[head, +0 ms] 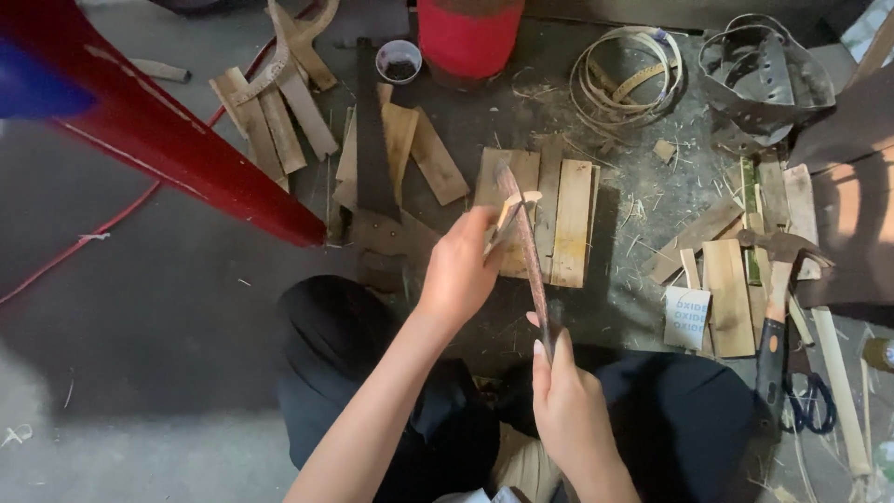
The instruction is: Shaping a wooden stick using a billhook and measuring it with a tape measure while sitting on the floor.
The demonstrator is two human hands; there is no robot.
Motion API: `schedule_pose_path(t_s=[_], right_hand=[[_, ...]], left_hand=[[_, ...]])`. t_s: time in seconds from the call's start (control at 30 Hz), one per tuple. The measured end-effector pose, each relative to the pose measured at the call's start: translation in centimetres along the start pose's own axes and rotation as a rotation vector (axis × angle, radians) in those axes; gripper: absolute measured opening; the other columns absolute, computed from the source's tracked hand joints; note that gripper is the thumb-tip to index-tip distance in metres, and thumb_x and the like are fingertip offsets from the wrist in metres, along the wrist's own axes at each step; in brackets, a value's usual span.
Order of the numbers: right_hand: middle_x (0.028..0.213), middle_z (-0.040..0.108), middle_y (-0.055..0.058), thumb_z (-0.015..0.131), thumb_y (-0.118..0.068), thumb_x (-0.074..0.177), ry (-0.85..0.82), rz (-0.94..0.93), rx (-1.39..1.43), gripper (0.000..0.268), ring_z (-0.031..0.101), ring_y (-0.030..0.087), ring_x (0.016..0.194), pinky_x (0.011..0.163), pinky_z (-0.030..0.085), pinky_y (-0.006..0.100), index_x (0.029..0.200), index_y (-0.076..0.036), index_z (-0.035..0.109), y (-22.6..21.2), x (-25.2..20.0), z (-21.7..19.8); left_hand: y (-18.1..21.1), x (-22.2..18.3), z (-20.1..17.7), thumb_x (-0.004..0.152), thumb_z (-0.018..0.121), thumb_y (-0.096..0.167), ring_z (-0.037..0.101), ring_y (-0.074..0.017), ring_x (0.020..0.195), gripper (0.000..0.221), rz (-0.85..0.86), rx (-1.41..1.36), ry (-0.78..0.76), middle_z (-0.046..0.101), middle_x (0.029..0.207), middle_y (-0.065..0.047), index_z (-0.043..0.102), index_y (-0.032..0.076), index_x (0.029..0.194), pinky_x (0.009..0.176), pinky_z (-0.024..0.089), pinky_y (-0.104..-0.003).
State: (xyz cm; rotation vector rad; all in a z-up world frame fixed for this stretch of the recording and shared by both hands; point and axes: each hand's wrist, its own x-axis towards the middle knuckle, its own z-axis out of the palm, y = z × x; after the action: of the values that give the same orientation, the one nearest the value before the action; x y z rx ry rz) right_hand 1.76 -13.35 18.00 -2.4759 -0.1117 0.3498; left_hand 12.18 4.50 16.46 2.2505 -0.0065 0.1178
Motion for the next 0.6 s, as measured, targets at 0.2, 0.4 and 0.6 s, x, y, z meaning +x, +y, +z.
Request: schedule_pose_path(t_s=[0.2,0.4,0.6], right_hand=[[0.092,0.082,0.004,0.042,-0.028,0.103,-0.027,0.048,-0.025,0.044,0.075,0.035,0.066,0.060,0.057,0.045,0.147,-0.025,0.047,-0.8,-0.4,-0.5],[0.125,0.076,0.000,0.042,-0.026,0.102,-0.019,0.017,0.017,0.045,0.074,0.043,0.080,0.067,0.056,0.049,0.147,-0.028,0.046,-1.5,-0.4,-1.3],[0.130,0.074,0.003,0.042,-0.026,0.102,-0.060,0.058,0.046,0.047,0.072,0.044,0.093,0.076,0.057,0.047,0.149,-0.028,0.045,-1.8,-0.7,-1.7]], left_hand=[[-1.7,0.2,2.4,0.101,0.062,0.000,0.045,-0.0211,0.049,0.018,0.113,0.076,0.138,0.054,0.068,-0.008,0.053,0.005,0.086,0.046,0.040,-0.037],[-2.1,0.1,2.3,0.107,0.056,0.009,0.033,-0.0165,0.055,0.012,0.167,0.045,0.160,0.045,0.069,-0.004,0.051,0.006,0.096,0.047,0.032,-0.033],[-2.4,-0.3,2.7,0.107,0.057,0.009,0.025,-0.0155,0.059,0.017,0.209,0.029,0.185,0.036,0.068,-0.002,0.048,0.006,0.093,0.048,0.028,-0.032]])
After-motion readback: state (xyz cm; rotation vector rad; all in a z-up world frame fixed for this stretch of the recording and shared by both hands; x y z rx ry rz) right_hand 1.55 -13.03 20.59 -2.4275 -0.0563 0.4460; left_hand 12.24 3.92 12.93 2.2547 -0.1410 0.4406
